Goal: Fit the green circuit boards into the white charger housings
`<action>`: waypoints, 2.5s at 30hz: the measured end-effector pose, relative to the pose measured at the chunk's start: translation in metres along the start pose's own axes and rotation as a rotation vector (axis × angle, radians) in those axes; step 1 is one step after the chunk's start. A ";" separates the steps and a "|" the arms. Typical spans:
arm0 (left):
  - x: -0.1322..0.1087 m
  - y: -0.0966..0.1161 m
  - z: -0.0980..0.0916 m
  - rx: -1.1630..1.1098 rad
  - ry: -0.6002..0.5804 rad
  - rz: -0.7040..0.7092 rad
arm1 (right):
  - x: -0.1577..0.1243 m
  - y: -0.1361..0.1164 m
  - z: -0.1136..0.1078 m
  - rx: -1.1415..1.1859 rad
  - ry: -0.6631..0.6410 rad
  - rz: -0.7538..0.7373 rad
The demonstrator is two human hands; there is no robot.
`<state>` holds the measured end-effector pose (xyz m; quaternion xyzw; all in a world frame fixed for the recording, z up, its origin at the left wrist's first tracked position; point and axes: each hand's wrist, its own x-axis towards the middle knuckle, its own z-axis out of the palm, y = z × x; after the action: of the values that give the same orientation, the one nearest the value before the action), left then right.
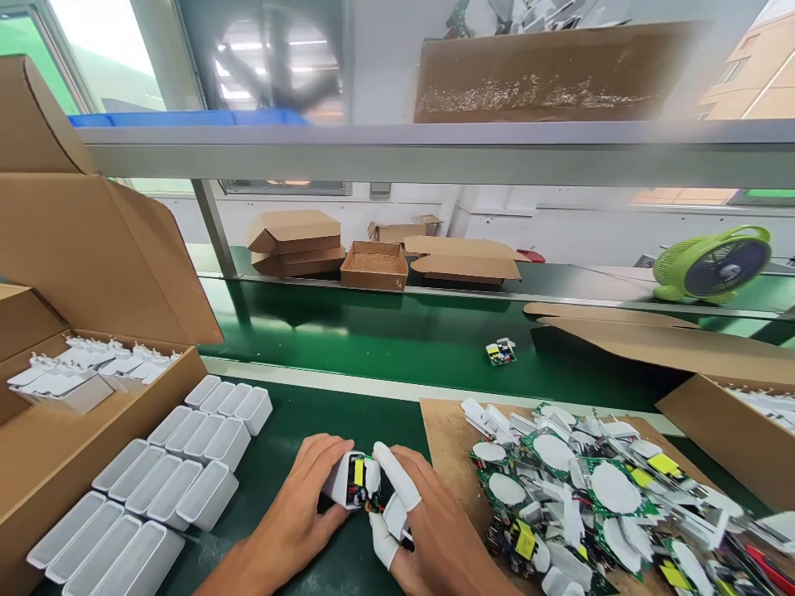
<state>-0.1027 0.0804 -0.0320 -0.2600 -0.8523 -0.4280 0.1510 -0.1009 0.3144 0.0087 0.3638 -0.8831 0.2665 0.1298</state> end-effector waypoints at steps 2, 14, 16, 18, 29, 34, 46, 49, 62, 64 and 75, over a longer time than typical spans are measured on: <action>-0.001 -0.001 0.001 -0.001 -0.006 -0.004 | -0.002 0.002 0.002 0.014 -0.007 -0.006; 0.004 0.010 0.000 -0.286 -0.143 -0.181 | 0.008 -0.001 -0.014 0.241 0.054 -0.030; 0.004 0.009 -0.001 -0.451 -0.152 -0.268 | 0.010 0.000 -0.017 0.289 0.100 -0.002; 0.005 0.008 -0.003 -0.577 -0.127 -0.342 | 0.009 0.003 -0.014 0.255 0.120 -0.016; 0.020 0.012 -0.052 -0.730 -0.183 -0.289 | 0.009 0.008 0.003 0.116 0.113 -0.164; 0.031 0.023 -0.030 -0.513 -0.002 -0.425 | 0.001 0.016 0.012 0.008 0.139 -0.213; 0.069 0.063 -0.008 0.112 0.008 -0.351 | -0.006 0.034 0.021 -0.148 0.005 -0.207; 0.066 0.059 -0.013 0.070 0.008 -0.304 | -0.001 0.028 0.016 -0.103 0.030 -0.240; 0.023 0.027 -0.034 -0.209 0.513 -0.296 | 0.021 0.004 0.001 0.046 0.044 -0.190; 0.024 0.030 -0.035 -0.185 0.517 -0.248 | 0.020 0.004 0.006 0.055 0.004 -0.146; 0.021 0.038 -0.037 -0.082 0.570 -0.037 | 0.022 0.001 0.005 0.123 0.065 -0.113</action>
<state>-0.0970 0.0760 0.0243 -0.1194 -0.7623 -0.5204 0.3659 -0.1170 0.2995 0.0136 0.4116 -0.8384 0.3240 0.1507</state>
